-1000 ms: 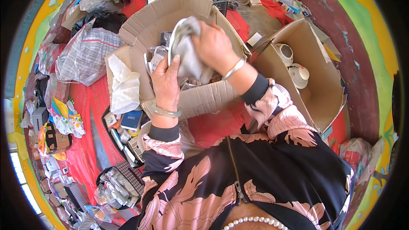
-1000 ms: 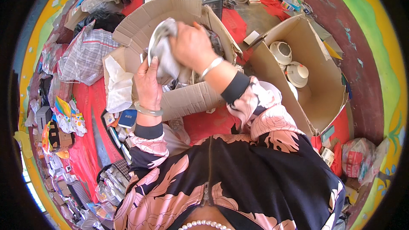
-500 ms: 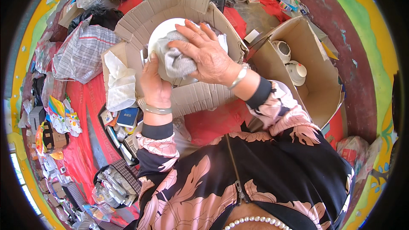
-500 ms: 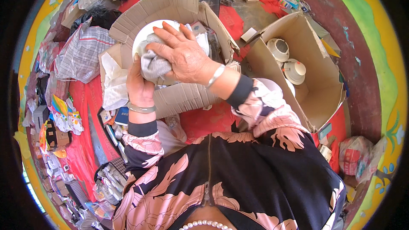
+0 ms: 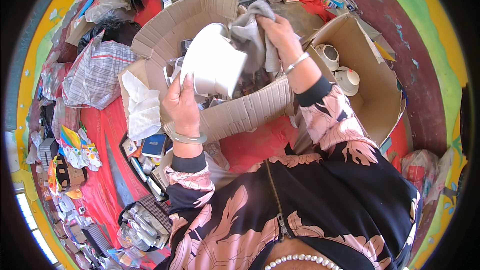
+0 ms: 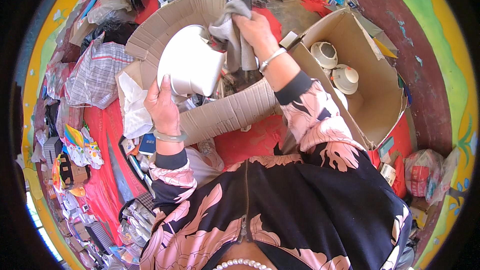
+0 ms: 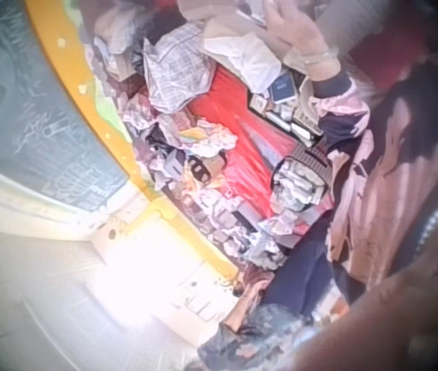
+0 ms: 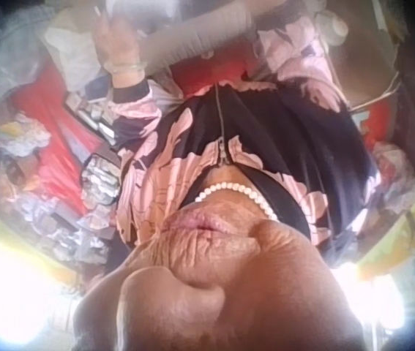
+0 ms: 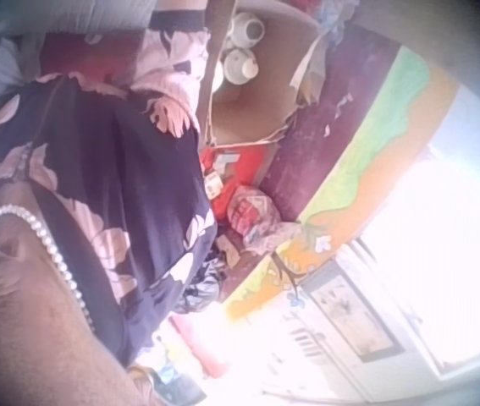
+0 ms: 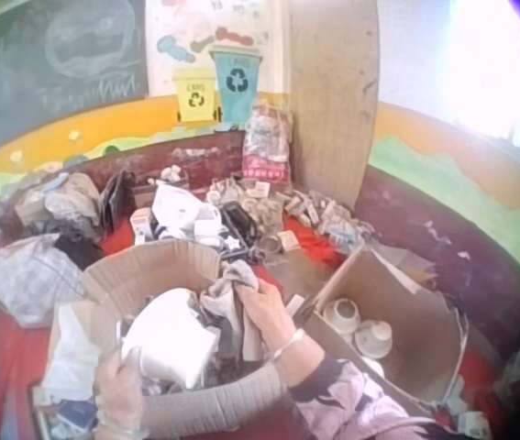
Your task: The person cleans a white plate using a cloth by hand, rotating and wiping both sides of the plate.
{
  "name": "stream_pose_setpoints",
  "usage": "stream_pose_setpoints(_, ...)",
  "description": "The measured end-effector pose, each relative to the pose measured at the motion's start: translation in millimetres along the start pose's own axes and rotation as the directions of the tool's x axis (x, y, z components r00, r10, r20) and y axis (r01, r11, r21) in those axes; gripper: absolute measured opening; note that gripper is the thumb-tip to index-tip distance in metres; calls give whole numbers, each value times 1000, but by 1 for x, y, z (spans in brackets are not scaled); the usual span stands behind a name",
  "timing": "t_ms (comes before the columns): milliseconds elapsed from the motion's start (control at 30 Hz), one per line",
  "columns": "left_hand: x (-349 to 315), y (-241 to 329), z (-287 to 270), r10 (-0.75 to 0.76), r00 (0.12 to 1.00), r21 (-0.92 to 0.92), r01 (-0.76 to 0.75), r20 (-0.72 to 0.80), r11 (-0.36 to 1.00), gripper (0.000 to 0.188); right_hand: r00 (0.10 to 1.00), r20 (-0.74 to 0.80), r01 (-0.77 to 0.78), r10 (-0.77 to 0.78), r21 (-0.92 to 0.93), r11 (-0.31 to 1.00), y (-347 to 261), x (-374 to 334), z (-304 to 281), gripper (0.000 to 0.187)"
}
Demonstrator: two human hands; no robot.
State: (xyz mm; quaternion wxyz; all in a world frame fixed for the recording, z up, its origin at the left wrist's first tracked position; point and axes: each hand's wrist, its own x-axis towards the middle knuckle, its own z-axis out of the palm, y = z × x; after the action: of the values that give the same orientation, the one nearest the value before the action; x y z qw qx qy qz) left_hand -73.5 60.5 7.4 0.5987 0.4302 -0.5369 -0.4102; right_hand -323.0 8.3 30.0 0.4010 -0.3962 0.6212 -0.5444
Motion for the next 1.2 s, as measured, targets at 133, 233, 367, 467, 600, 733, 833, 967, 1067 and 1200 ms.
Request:
stream_pose_setpoints(133,5,2,-4,476,843,531,-530,249,661,28,955,272,-201,122,285,937,-26,-35,7,33)
stream_pose_setpoints(233,5,5,10,592,607,510,-786,530,349,31,876,434,-394,211,390,833,-26,-53,18,38)
stream_pose_setpoints(367,-2,6,15,473,554,514,-828,685,226,29,915,389,-286,108,437,853,14,-43,27,31)
stream_pose_setpoints(467,-4,7,19,399,554,509,-831,730,223,41,939,294,-289,178,396,872,24,-35,24,33)
stream_pose_setpoints(600,-3,14,16,445,654,505,-756,612,416,68,969,203,-217,140,432,875,22,-29,20,33)
stream_pose_setpoints(733,10,-3,-7,514,854,369,-504,79,781,78,983,153,-169,103,523,836,14,-22,14,29)
stream_pose_setpoints(833,27,-7,-22,66,995,-269,-84,-75,960,79,995,101,-64,13,518,853,10,-18,10,31)
stream_pose_setpoints(967,22,-9,-22,-280,892,-651,451,356,610,84,987,156,-54,-28,495,867,7,-24,16,32)
stream_pose_setpoints(1067,15,4,-13,-307,895,-576,443,322,687,89,984,177,-100,21,451,887,12,-25,20,35)
stream_pose_setpoints(1200,11,-1,-21,-288,893,-605,446,345,659,84,962,272,-106,-23,449,887,2,-28,17,41)
